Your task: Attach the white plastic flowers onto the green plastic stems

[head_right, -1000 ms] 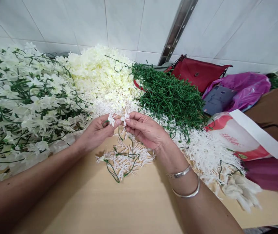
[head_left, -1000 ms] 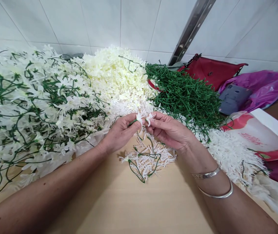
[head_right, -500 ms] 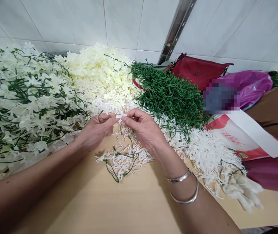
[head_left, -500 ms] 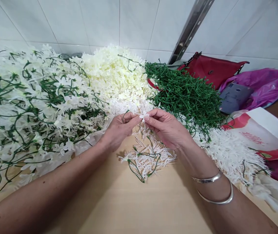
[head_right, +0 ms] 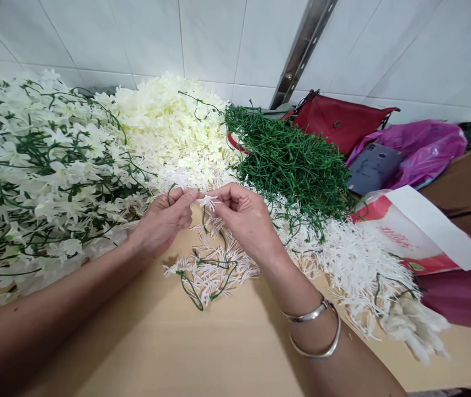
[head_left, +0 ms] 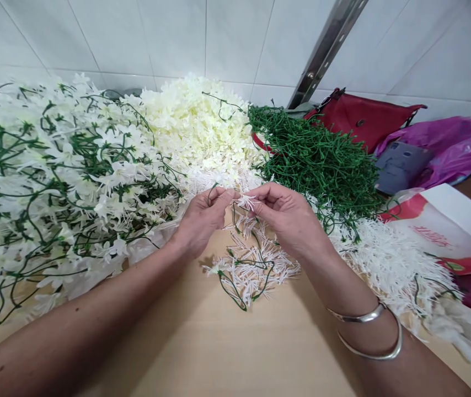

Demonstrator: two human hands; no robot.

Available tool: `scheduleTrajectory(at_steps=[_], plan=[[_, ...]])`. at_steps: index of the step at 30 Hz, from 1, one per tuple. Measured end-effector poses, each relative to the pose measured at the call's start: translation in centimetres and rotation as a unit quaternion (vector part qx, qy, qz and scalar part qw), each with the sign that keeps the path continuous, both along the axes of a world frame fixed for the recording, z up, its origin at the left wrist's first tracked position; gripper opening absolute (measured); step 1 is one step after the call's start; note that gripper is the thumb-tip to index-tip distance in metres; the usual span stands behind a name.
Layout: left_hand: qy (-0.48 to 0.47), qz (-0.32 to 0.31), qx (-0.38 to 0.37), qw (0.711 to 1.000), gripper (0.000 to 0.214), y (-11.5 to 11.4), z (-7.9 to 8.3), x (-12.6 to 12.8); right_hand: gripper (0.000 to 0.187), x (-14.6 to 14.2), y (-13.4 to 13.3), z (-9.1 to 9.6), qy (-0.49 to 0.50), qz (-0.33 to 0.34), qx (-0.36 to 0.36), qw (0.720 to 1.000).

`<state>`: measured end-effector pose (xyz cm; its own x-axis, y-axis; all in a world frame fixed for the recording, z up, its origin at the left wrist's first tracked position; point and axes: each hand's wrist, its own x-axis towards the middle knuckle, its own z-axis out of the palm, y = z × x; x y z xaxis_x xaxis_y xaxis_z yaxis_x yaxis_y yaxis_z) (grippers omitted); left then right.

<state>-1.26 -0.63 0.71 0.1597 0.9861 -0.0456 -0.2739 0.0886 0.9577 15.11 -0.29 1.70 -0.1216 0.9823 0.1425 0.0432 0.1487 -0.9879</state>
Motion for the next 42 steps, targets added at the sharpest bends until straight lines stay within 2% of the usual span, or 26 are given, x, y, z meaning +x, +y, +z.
scheduleTrajectory(at_steps=[5, 9, 12, 16, 19, 25, 29, 32, 36, 39, 42], plan=[[0.052, -0.001, 0.041, 0.998, 0.041, -0.3, 0.1, 0.1, 0.019, 0.3, 0.3, 0.0, 0.016, -0.012, -0.021, 1.000], [0.109, 0.033, 0.073, 0.991, 0.034, -0.4, 0.0, 0.0, 0.022, 0.1, -0.1, 0.5, -0.015, 0.023, -0.024, 0.999], [0.106, 0.066, 0.079, 0.989, 0.034, -0.2, -0.1, -0.1, 0.026, -0.2, -0.6, 0.9, -0.057, 0.040, -0.017, 0.997], [0.100, 0.075, 0.075, 0.989, 0.029, 0.0, -0.1, -0.1, 0.034, -0.8, -1.1, 0.9, -0.071, 0.019, -0.009, 0.997], [0.103, 0.066, 0.078, 0.989, 0.031, -0.1, -0.1, 0.0, 0.031, -1.1, -1.1, 0.5, -0.061, -0.014, 0.027, 0.998], [0.118, 0.025, 0.121, 0.985, 0.029, -0.2, -0.3, 0.1, 0.010, -0.8, -0.8, 0.1, -0.051, -0.061, 0.082, 0.994], [0.133, 0.010, 0.152, 0.979, 0.021, -0.5, -0.3, 0.0, 0.011, -0.4, -0.4, 0.1, -0.019, -0.049, 0.053, 0.997], [0.126, -0.001, 0.131, 0.983, 0.021, -0.6, 0.1, -0.1, 0.018, 0.1, 0.2, 0.1, 0.024, -0.045, 0.031, 0.998], [0.121, -0.019, 0.085, 0.989, 0.028, -0.7, 0.4, -0.5, 0.037, 1.1, 0.8, 0.6, 0.106, 0.013, -0.080, 0.991], [0.145, -0.044, 0.121, 0.981, 0.023, -0.7, 0.3, -0.6, 0.043, 1.7, 0.9, 1.0, 0.129, 0.076, -0.158, 0.976], [0.165, -0.069, 0.151, 0.972, 0.019, -0.7, 0.2, -0.6, 0.043, 2.0, 0.8, 1.2, 0.127, 0.093, -0.183, 0.970]])
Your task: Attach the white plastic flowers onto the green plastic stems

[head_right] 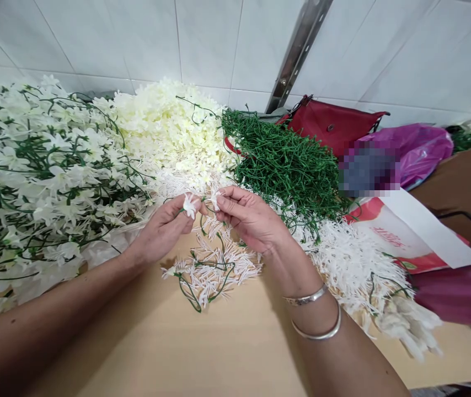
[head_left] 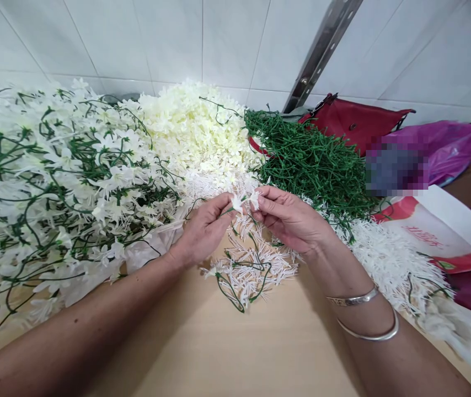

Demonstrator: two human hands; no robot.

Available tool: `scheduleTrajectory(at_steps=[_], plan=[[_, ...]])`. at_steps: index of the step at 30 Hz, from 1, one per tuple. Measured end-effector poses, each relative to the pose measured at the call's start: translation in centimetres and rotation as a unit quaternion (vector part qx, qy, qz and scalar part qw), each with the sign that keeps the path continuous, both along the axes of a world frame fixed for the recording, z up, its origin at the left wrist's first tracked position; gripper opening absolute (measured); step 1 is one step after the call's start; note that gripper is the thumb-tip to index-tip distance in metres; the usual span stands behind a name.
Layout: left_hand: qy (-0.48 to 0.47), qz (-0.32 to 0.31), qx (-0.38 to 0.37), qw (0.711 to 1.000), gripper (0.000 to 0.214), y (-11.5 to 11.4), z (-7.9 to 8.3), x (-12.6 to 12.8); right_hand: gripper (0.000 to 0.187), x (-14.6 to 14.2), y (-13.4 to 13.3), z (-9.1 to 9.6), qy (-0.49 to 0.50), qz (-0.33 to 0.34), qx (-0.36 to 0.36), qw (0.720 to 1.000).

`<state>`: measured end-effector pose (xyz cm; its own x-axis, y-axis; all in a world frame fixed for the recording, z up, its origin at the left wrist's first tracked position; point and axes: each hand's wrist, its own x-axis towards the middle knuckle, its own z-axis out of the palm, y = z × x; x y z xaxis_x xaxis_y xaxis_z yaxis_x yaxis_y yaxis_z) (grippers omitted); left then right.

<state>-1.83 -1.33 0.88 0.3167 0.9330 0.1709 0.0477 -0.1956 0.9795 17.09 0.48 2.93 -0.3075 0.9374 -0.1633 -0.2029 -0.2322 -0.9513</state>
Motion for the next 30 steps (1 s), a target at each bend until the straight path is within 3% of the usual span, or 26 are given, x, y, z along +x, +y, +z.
scheduleTrajectory(at_steps=[6, 15, 22, 30], plan=[[0.037, -0.010, 0.018, 0.999, 0.009, 0.00, 0.00, -0.07, 0.043, -0.03, -0.21, 0.45, -0.025, 0.010, 0.013, 1.000], [0.058, -0.011, 0.024, 0.998, 0.012, 0.05, 0.13, -0.27, 0.046, 0.02, -0.36, 0.53, -0.068, 0.027, 0.030, 0.997], [0.120, -0.013, 0.102, 0.987, 0.018, 0.43, -0.38, -0.57, 0.031, 0.05, -0.60, 0.83, -0.171, 0.017, 0.149, 0.974], [0.158, 0.001, 0.134, 0.978, 0.021, 0.55, -0.74, -0.55, 0.036, -0.68, -0.41, 0.06, -0.135, 0.010, 0.107, 0.985]])
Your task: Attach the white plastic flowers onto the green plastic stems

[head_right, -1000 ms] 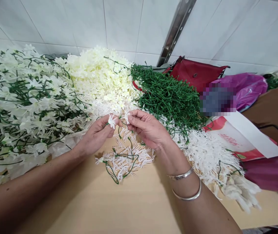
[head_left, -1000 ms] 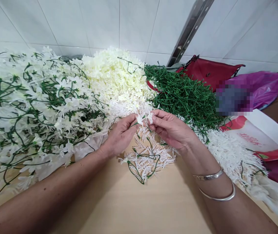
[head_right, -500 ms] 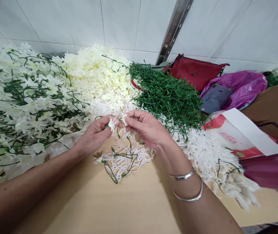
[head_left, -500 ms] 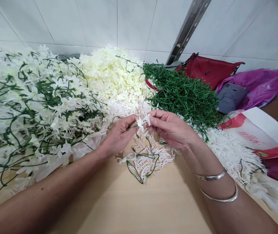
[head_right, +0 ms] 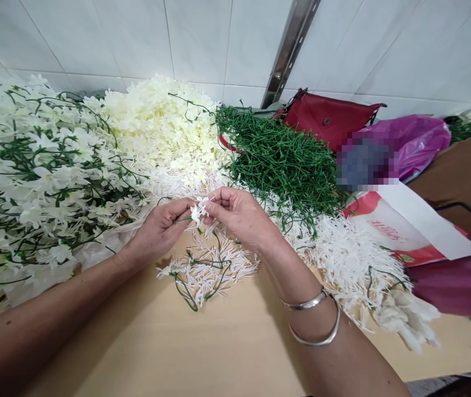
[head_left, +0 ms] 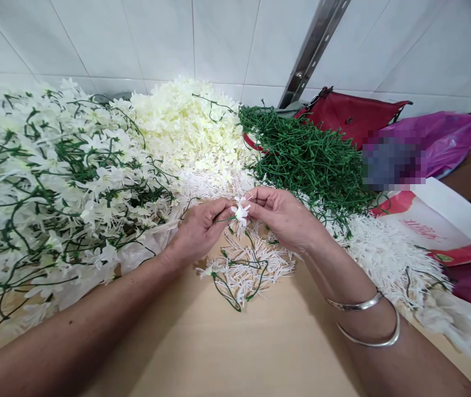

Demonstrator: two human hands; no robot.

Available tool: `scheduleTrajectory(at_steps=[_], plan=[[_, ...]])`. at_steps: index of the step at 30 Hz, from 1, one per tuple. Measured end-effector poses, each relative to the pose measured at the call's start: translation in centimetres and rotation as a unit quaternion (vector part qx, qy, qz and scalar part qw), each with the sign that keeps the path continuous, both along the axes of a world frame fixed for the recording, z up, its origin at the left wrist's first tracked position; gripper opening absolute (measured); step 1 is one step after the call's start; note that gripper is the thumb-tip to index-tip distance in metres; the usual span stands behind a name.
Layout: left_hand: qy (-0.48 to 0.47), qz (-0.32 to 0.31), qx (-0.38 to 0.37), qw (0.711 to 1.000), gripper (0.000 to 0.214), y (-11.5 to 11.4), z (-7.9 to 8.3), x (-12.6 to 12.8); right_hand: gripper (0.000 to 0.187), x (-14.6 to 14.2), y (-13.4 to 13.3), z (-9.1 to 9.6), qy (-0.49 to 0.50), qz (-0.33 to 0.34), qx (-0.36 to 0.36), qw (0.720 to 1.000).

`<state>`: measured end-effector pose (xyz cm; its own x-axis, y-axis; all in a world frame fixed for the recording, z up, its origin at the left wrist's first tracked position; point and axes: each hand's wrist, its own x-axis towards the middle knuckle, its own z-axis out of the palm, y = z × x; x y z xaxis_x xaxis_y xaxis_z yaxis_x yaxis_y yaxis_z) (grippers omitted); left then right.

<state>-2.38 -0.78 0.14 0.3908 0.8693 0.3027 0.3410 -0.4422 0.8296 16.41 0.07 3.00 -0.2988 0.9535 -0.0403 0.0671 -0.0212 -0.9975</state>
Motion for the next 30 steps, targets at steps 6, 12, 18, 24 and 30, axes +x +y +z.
scheduleTrajectory(at_steps=[6, 12, 18, 24, 30], plan=[[0.015, 0.013, -0.006, 1.000, 0.023, 0.0, 0.0, -0.1, 0.040, -0.5, 0.2, -0.9, 0.042, -0.008, -0.028, 0.999], [0.000, 0.010, -0.017, 1.000, 0.021, 0.0, 0.0, -0.1, 0.039, -0.5, 0.2, -1.2, 0.097, 0.004, -0.071, 0.993], [0.010, 0.022, -0.022, 0.999, 0.023, 0.0, 0.0, 0.0, 0.042, -0.7, 0.2, -1.5, 0.122, -0.003, -0.108, 0.987], [-0.004, 0.032, -0.054, 0.998, 0.023, -0.1, -0.1, 0.3, 0.038, -0.5, 0.3, -1.5, 0.140, 0.002, -0.117, 0.983], [-0.043, 0.043, -0.079, 0.995, 0.024, 0.0, -0.4, 0.2, 0.044, -0.3, 0.5, -1.6, 0.177, 0.006, -0.124, 0.976]])
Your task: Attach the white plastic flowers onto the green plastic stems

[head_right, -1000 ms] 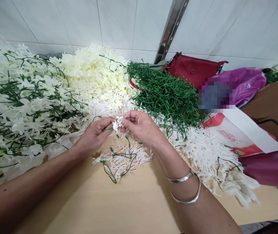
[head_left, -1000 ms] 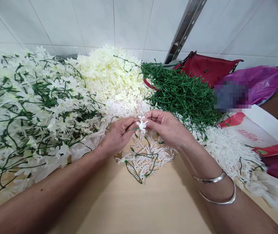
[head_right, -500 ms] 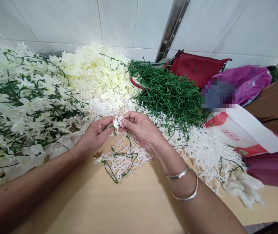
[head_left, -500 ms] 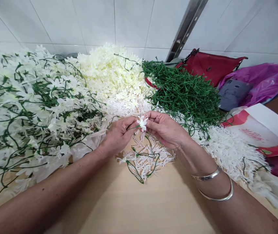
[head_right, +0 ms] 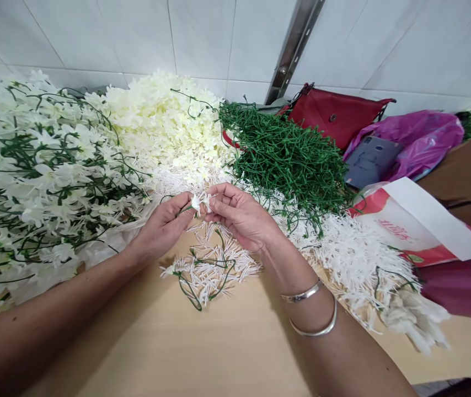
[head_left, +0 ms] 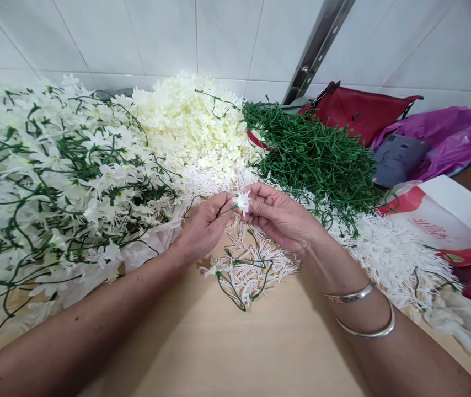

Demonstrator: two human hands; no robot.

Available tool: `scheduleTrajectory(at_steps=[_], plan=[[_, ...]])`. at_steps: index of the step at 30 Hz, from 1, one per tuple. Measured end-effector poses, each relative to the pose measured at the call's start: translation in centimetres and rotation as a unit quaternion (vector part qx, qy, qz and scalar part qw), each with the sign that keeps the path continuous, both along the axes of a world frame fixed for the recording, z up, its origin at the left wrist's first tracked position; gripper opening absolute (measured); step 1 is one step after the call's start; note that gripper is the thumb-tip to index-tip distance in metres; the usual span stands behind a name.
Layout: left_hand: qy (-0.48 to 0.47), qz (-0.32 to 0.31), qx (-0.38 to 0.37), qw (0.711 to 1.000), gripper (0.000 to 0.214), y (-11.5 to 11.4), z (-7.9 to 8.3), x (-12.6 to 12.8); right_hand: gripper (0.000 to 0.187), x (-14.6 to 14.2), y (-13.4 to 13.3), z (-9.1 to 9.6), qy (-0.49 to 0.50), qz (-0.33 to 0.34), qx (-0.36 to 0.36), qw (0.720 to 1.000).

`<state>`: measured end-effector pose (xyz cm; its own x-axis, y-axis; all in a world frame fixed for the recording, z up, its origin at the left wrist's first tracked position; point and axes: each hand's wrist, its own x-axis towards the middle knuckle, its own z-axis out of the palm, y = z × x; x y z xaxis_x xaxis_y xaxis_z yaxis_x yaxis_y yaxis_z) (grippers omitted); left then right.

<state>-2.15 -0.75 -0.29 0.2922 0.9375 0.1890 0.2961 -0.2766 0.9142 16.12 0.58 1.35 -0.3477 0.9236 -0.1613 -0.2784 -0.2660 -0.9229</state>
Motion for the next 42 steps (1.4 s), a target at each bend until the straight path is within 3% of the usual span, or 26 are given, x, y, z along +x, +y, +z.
scheduleTrajectory(at_steps=[14, 21, 29, 42], plan=[[-0.030, -0.002, -0.024, 0.999, 0.028, 0.2, 0.4, -0.1, 0.045, -0.7, -0.3, -0.1, -0.034, -0.039, 0.022, 0.998], [-0.034, -0.043, -0.020, 0.998, 0.029, 0.3, 0.8, -0.1, 0.044, -0.3, -0.5, 0.9, -0.037, -0.008, 0.029, 0.999], [-0.049, -0.019, -0.023, 0.998, 0.032, 0.3, 0.6, 0.0, 0.041, -0.8, -0.7, 0.4, -0.082, -0.031, 0.076, 0.993], [-0.002, -0.056, 0.019, 0.998, 0.027, 0.5, 0.9, -0.1, 0.039, -0.3, -0.3, 0.4, -0.051, -0.003, 0.024, 0.998]])
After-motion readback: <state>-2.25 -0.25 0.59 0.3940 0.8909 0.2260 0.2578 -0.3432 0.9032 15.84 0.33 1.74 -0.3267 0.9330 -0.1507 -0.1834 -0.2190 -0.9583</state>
